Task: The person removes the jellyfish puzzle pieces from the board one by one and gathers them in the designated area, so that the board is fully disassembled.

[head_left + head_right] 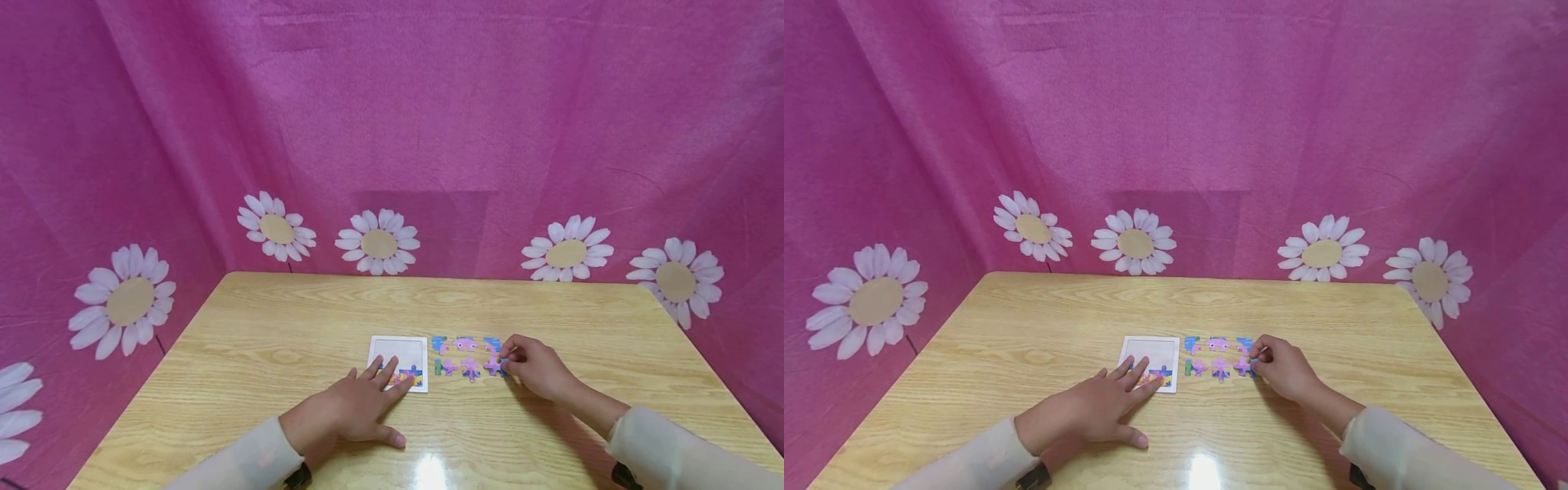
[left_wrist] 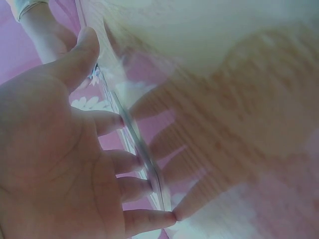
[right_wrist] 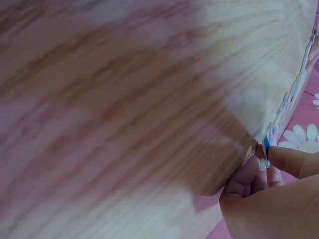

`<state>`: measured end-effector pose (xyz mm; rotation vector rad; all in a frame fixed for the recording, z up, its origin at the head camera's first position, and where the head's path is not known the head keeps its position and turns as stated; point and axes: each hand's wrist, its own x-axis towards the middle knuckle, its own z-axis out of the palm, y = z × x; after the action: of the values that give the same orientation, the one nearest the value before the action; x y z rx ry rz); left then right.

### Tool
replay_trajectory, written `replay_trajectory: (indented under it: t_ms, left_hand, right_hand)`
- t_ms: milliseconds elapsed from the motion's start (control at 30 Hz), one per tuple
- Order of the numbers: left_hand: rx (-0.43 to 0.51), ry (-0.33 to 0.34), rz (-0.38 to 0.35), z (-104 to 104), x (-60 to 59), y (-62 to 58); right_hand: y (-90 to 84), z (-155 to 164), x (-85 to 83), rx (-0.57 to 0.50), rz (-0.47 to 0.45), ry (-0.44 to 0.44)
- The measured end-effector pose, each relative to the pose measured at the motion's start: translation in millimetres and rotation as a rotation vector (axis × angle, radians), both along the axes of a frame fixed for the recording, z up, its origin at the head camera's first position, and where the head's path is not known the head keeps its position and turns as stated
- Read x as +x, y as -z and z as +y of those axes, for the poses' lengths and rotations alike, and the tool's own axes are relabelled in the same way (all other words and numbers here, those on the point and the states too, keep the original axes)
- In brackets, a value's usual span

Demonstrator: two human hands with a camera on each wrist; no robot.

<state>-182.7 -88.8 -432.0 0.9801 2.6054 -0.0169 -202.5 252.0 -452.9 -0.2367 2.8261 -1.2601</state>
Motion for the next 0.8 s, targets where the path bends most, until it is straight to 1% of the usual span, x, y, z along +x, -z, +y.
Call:
replay_trajectory:
  t_ms: [300,800]
  left_hand:
    - [0.009,0.005,-0.002,-0.2,0.2,-0.7]
    - [0.025,-0.003,-0.011,-0.5,-1.2,-1.9]
  right_hand:
    - [7.8,1.4,-0.2,-0.018,0.0,0.006]
    - [8.2,2.0,0.3,0.002,0.002,-0.008]
